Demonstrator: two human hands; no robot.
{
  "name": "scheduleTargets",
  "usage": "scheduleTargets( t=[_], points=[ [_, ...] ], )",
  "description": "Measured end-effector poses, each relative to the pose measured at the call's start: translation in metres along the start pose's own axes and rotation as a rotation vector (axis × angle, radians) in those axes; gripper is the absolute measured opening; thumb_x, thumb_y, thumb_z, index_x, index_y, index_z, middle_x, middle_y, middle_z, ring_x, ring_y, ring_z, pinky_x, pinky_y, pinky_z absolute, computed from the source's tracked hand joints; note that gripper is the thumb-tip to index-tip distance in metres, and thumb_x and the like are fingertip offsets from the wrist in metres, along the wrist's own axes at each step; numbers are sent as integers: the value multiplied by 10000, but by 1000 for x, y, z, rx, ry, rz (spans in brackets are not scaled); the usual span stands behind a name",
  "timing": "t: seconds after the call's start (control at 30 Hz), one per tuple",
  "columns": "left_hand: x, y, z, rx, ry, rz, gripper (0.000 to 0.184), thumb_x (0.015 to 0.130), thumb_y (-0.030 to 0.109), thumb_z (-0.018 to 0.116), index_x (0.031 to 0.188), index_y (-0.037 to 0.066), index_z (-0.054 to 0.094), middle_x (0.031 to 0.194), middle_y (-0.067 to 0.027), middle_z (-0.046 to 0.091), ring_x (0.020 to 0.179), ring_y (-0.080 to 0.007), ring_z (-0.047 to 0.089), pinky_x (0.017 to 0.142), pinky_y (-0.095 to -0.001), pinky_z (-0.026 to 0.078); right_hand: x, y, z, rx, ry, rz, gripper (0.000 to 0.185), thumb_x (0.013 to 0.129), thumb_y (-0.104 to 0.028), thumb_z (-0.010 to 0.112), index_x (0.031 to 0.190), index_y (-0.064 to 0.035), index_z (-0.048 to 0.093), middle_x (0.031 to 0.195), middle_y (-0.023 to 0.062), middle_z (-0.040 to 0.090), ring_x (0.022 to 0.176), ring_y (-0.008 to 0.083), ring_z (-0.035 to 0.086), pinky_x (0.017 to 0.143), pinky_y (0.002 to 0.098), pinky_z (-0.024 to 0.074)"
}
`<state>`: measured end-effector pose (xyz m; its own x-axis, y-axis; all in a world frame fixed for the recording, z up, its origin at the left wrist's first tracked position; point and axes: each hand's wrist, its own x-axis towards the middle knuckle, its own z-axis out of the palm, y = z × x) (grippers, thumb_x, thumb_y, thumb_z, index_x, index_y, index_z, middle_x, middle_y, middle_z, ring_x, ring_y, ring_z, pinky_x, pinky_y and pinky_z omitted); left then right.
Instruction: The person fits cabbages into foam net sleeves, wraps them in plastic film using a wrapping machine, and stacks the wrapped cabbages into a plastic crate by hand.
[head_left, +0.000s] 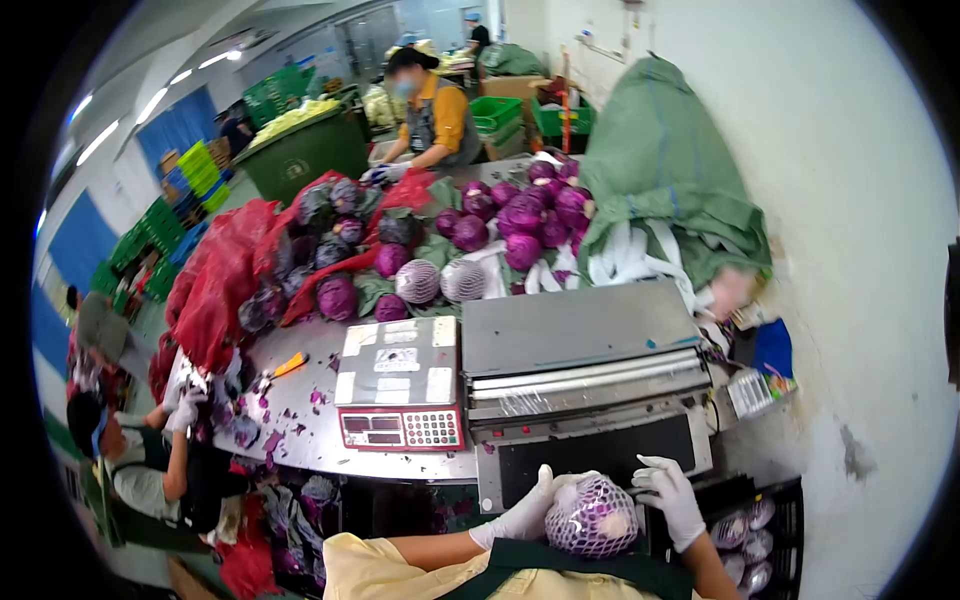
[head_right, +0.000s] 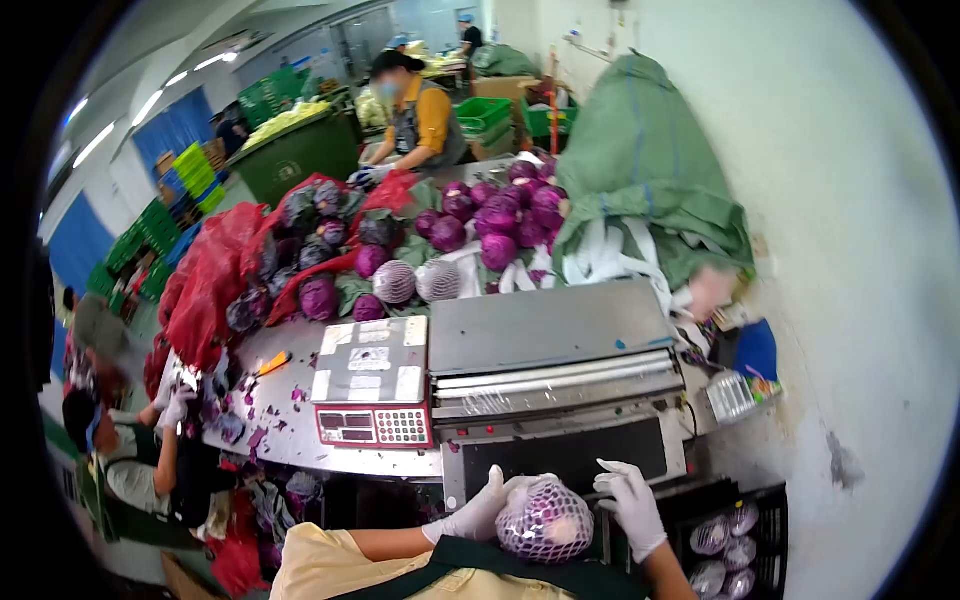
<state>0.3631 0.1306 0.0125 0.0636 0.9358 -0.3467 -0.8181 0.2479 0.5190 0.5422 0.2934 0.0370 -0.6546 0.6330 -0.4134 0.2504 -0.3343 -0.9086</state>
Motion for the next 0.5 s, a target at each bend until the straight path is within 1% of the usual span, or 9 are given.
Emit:
scheduleTargets(
  t=[0.03,0.07,0.1,0.17,0.23,0.33,0.37,0.43,0.5],
  points=[
    [9,-7,-4,-55,19,-50,714,993,556,123,1448,32,294,1499,-104,326,1402,-237,273,1162,-398,214,-19,-10,-7,132,-163,41,393,967,-215,442,1345,-111,468,1200,128,566,1094,195,564,889,354,486],
    [23,-18,-16,-810,-367,-284,718,990,561,114,1461,43,272,1515,-102,301,1410,-235,252,1164,-393,203,-36,-21,-2,195,-160,103,431,971,-235,441,1379,-98,429,1273,140,518,1164,210,517,950,370,449],
    [26,-20,-1,-619,-248,-218,660,980,495,207,1452,43,303,1516,-113,303,1402,-239,267,1094,-422,248,-52,-28,6,270,-155,164,474,974,-254,439,1414,-85,389,1345,151,470,1234,224,469,1012,385,412],
    [35,-20,29,-188,-1,-161,573,959,364,393,1433,45,364,1516,-137,309,1388,-248,298,954,-481,340,-41,46,-28,-227,-221,-428,599,959,-317,483,1428,18,320,1455,139,367,1356,227,336,1138,358,224],
    [52,-29,57,-143,-121,-279,598,935,380,437,1429,50,374,1496,-153,335,1379,-255,310,942,-479,355,-51,64,-53,16,-76,-404,556,953,-317,509,1389,6,390,1418,110,420,1319,189,385,1120,344,262],
    [76,-50,99,260,-357,-154,856,889,665,364,1514,112,174,1512,-93,295,1367,-262,319,1124,-437,271,-72,106,-103,514,40,-335,467,969,-307,471,1328,-8,474,1291,97,554,1196,173,510,1065,339,357],
    [87,-59,104,361,-325,-213,889,872,687,372,1514,108,167,1538,-123,243,1389,-306,288,1135,-447,257,-83,120,-123,543,63,-367,445,976,-306,449,1303,-9,503,1251,101,585,1166,169,536,1050,339,378],
    [109,-85,124,351,-429,-247,870,877,645,443,1501,87,206,1481,-226,312,1347,-397,345,1108,-471,308,-115,164,-164,1310,27,-322,414,991,-310,406,1236,-11,552,1187,94,624,1104,174,582,1026,340,406],
    [129,-110,130,359,-416,-351,837,897,620,449,1492,74,229,1441,-235,373,1326,-391,382,1100,-474,324,-161,187,-202,1276,308,-436,416,997,-326,381,1206,-16,563,1165,87,636,1078,191,599,1003,361,435]
  ],
)
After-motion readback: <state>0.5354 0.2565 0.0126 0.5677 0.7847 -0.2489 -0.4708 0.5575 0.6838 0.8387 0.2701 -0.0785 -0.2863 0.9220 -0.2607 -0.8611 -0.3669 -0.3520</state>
